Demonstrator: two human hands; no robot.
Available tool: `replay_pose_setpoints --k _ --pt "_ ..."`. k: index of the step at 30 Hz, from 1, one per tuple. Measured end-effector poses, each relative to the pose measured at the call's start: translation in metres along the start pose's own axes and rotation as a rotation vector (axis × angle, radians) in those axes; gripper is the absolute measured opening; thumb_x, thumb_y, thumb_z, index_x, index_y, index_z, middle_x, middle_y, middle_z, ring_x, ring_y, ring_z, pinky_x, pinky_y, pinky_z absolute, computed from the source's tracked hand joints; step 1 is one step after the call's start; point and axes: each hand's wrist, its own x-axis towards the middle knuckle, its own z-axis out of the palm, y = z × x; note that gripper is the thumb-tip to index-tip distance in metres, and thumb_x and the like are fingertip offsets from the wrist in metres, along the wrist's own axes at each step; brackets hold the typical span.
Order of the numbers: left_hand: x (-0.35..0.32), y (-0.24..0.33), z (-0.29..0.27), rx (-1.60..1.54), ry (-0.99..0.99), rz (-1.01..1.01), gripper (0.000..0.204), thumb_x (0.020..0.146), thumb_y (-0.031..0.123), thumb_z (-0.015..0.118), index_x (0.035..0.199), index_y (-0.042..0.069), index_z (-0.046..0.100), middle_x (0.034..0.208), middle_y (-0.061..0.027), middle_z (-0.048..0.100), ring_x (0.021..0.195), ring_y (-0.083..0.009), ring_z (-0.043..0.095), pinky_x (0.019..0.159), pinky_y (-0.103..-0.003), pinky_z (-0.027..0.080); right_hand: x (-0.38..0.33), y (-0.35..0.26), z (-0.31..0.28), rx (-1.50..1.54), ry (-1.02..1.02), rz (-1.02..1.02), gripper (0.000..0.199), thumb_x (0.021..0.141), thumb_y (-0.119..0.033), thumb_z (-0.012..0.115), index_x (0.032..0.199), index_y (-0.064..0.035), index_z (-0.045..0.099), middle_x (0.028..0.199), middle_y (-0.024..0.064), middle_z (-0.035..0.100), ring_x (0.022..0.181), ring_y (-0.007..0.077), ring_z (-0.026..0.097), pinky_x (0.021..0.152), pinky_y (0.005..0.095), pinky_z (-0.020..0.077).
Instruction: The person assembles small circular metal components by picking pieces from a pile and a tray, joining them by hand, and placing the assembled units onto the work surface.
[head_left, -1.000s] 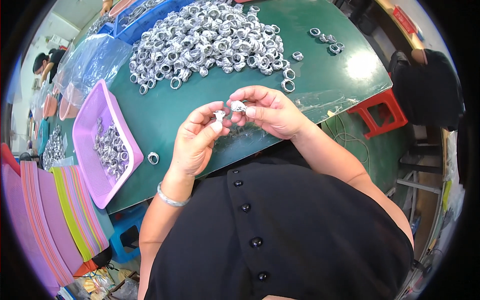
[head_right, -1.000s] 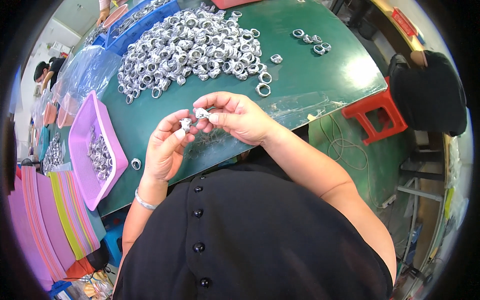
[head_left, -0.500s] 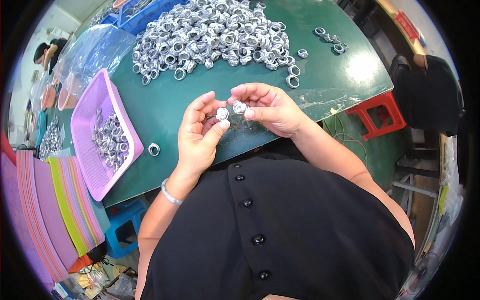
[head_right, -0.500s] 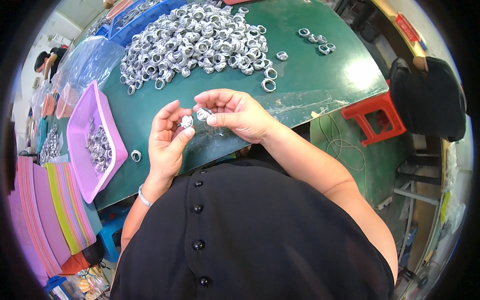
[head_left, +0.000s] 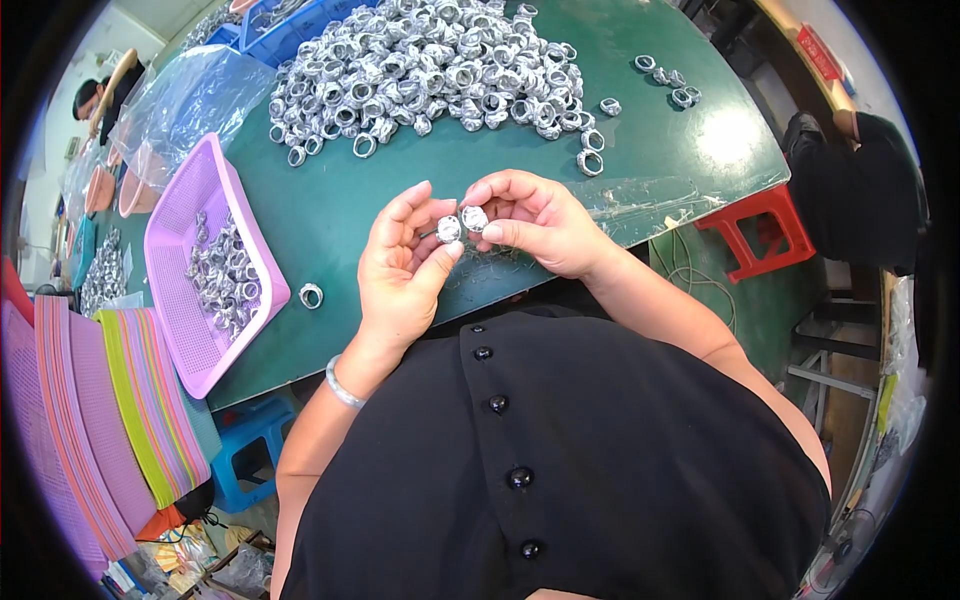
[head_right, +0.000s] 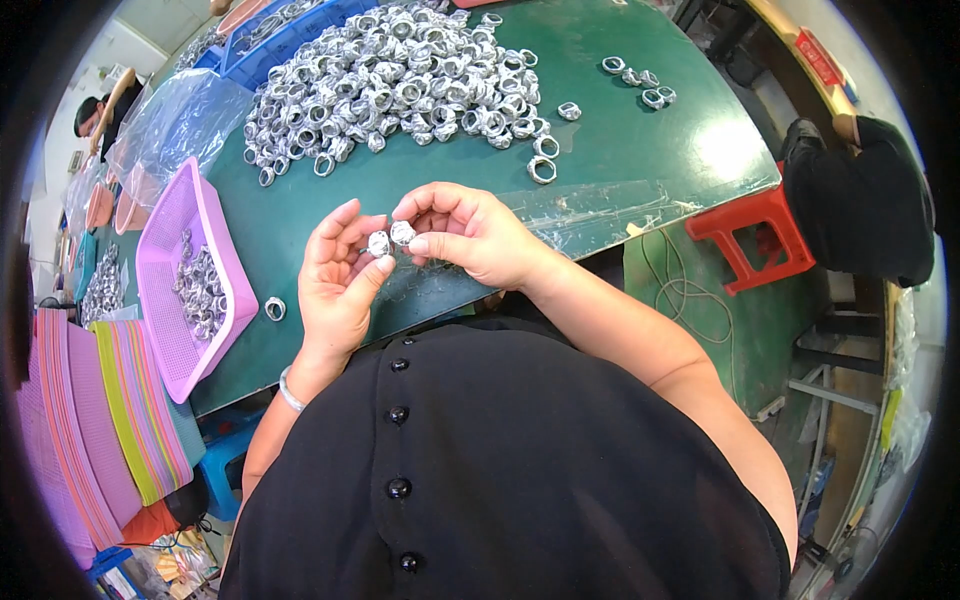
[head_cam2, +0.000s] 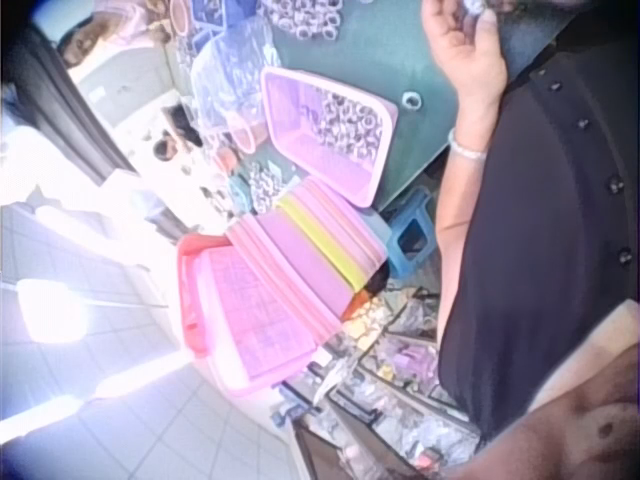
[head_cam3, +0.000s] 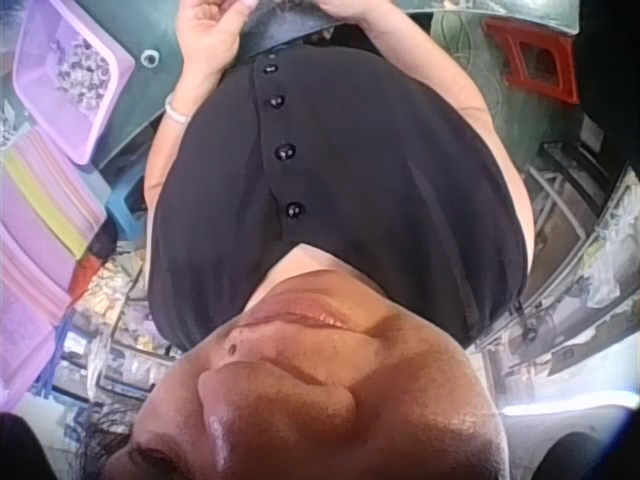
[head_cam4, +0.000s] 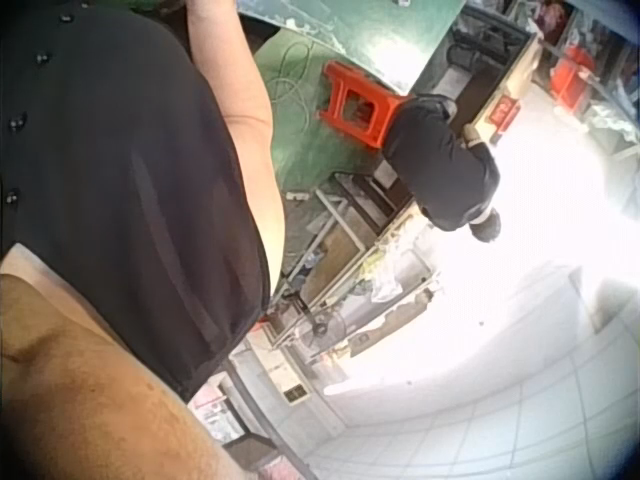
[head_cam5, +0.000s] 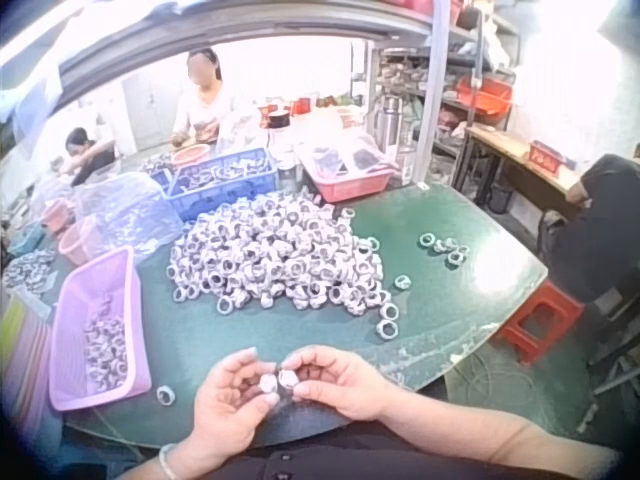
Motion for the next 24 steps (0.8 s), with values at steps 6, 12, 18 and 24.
replay_pose_setpoints --k 6,12,18,24 --pt "-0.0009 -0.0001 0.0011 0.055 -0.007 0.037 0.058 0.075 -0.010 0.057 0.127 0.001 0.033 0.113 -0.0124 0.050 0.103 -0.0174 0.051 0.086 -0.027 0.042 -0.0010 0.0049 0.0007 -0.070 0.034 -0.085 0.035 0.081 0.000 0.056 0.114 0.0005 0.045 0.100 0.0084 0.055 0.090 0.0141 0.055 0.077 0.0283 0.0470" --pt "0.0000 -0.0021 -0.0013 0.140 -0.020 0.136 0.059 0.074 -0.008 0.058 0.127 0.003 0.033 0.109 -0.0093 0.050 0.097 -0.0134 0.049 0.085 -0.026 0.040 -0.0016 0.0033 0.0003 -0.098 0.019 -0.073 0.038 0.081 0.001 0.056 0.117 0.0000 0.044 0.102 0.0085 0.054 0.092 0.0147 0.055 0.080 0.0282 0.0466" --pt "0.0012 -0.0043 -0.0029 0.197 -0.002 0.136 0.061 0.073 -0.006 0.058 0.127 0.000 0.032 0.105 -0.0088 0.051 0.090 -0.0118 0.048 0.080 -0.025 0.039 -0.0038 0.0033 0.0019 -0.185 0.076 -0.109 0.042 0.078 0.007 0.056 0.118 -0.0002 0.044 0.103 0.0069 0.052 0.093 0.0128 0.053 0.082 0.0270 0.0454" --pt "-0.0003 -0.0047 -0.0034 0.195 0.013 0.098 0.061 0.072 -0.005 0.059 0.127 0.000 0.033 0.104 -0.0078 0.052 0.090 -0.0110 0.048 0.080 -0.024 0.037 -0.0059 0.0040 0.0024 -0.419 0.094 -0.166 0.044 0.077 0.011 0.056 0.118 -0.0005 0.044 0.103 0.0060 0.051 0.093 0.0122 0.053 0.083 0.0267 0.0446"
